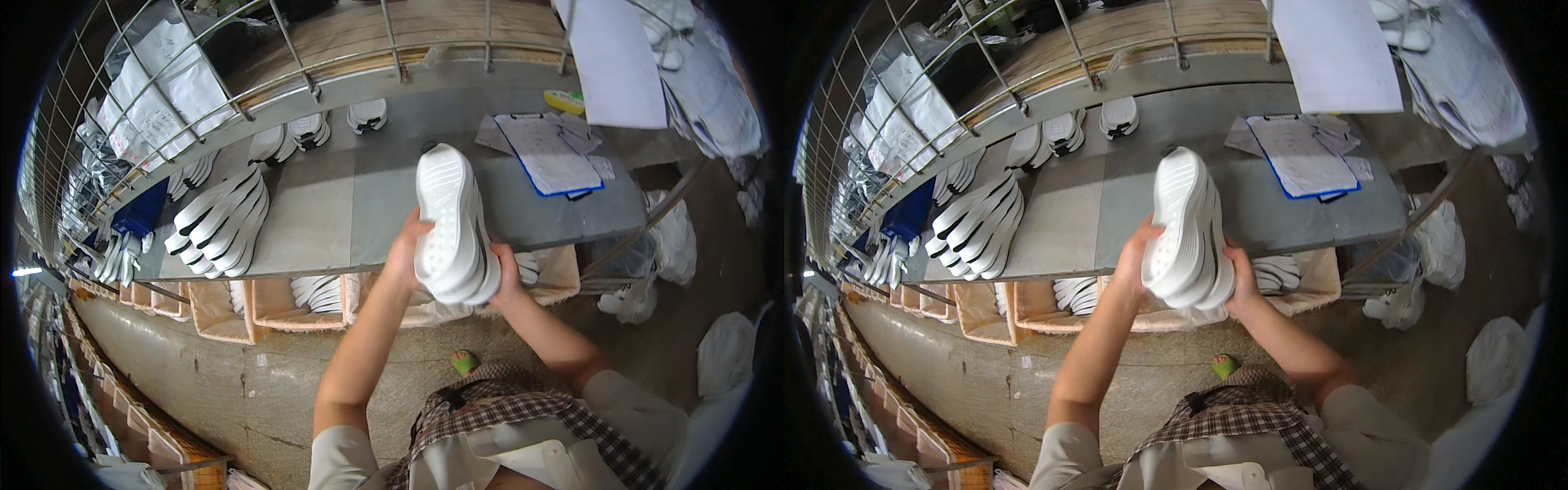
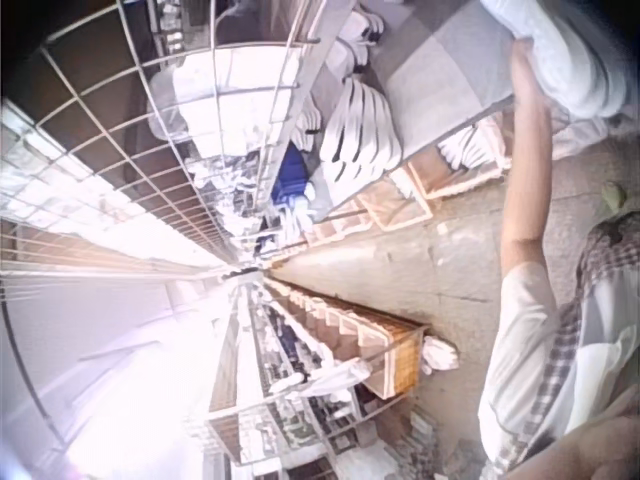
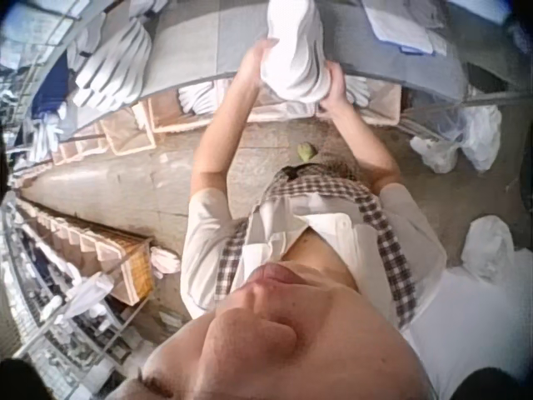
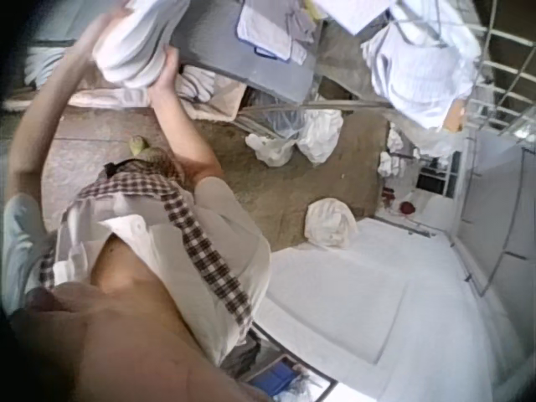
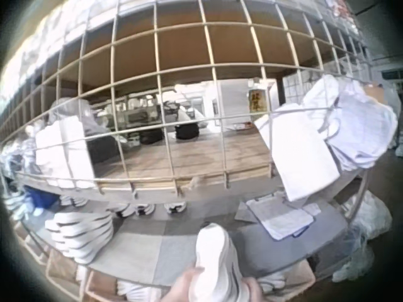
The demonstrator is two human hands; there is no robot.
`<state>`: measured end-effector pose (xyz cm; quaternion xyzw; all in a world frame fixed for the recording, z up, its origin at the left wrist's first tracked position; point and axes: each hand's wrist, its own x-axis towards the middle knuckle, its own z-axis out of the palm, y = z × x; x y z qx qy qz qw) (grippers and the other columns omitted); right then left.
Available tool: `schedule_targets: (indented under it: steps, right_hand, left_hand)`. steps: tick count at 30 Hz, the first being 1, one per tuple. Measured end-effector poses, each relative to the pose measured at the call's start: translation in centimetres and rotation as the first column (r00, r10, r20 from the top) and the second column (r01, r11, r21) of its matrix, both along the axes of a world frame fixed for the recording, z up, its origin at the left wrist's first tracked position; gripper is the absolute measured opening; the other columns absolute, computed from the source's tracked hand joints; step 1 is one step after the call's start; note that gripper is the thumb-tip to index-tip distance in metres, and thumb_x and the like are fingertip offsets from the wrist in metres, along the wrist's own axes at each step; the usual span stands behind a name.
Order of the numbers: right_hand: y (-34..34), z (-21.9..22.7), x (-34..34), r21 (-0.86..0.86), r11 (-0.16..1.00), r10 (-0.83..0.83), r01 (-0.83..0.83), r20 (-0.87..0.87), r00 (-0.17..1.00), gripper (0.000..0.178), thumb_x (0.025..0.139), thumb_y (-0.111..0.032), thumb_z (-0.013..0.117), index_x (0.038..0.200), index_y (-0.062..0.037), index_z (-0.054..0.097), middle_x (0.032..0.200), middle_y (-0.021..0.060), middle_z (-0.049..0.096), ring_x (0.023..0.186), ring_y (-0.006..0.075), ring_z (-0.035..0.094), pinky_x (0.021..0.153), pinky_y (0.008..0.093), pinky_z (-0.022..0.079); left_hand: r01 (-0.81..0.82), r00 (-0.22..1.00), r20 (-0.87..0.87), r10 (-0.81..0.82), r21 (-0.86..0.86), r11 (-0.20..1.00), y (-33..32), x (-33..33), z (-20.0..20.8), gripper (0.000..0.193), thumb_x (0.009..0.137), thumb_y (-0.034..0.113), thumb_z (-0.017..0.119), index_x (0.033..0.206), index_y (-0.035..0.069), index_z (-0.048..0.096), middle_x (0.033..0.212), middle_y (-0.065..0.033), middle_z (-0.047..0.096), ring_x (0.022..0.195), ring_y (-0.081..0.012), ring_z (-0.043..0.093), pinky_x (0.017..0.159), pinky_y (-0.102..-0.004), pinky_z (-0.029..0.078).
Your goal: The person repeatedly picks up white and black slippers from bins and a table, turns them over to view the soles, and places them back. The person handles the slippers one at a time, inspecting the top and bottom surfaces before returning them to the bins or table.
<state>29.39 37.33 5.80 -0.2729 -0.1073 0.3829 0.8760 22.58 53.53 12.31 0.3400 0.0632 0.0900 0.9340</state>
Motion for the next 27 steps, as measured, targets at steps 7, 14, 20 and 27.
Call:
schedule_targets:
  steps: [7,14,20,27]
  right_hand:
    - [1.2,-1.9,9.6,-0.36,0.507,0.491,0.783,0.868,0.081,0.028,0.086,-0.012,0.045,0.105,-0.0032,0.063,0.107,0.0182,0.059,0.104,0.0364,0.05,0.093,0.0429,0.04]
    - [3.5,4.5,16.8,-0.218,0.655,0.024,0.724,0.963,0.267,0.028,0.079,0.005,0.052,0.105,-0.0035,0.06,0.097,0.0063,0.061,0.085,0.0166,0.056,0.075,0.029,0.046]
    - [23.3,8.3,22.8,-0.526,0.803,0.192,0.281,0.673,0.714,0.022,0.083,-0.009,0.061,0.103,-0.0011,0.057,0.103,0.0088,0.06,0.101,0.0172,0.056,0.086,0.0278,0.045]
    - [37.0,3.6,27.4,-0.712,0.687,0.141,0.147,0.329,0.934,0.019,0.082,-0.012,0.063,0.098,-0.0027,0.057,0.1,0.0095,0.059,0.098,0.0202,0.055,0.084,0.032,0.047]
  left_hand:
    - [-0.077,0.974,-0.201,0.106,0.144,0.986,3.5,8.0,-2.0,0.055,0.076,0.002,0.05,0.13,-0.004,0.037,0.108,-0.0188,0.057,0.091,-0.0275,0.063,0.08,-0.038,0.053]
    - [-0.3,0.884,-0.155,0.442,0.538,0.788,2.4,5.1,-1.2,0.073,0.088,0.027,0.061,0.141,-0.004,0.021,0.139,-0.0206,0.038,0.124,-0.0308,0.043,0.1,-0.0358,0.038]
    - [-0.4,0.77,-0.158,0.618,0.635,0.661,1.6,-4.7,-3.0,0.04,0.091,0.015,0.057,0.126,0.0,0.044,0.125,-0.0108,0.05,0.116,-0.0195,0.048,0.096,-0.0306,0.039]
    - [-0.608,0.346,-0.421,0.838,0.58,0.542,-2.5,-18.5,-6.1,0.021,0.087,0.012,0.059,0.107,0.008,0.056,0.103,-0.0021,0.062,0.093,-0.0124,0.06,0.075,-0.0245,0.045]
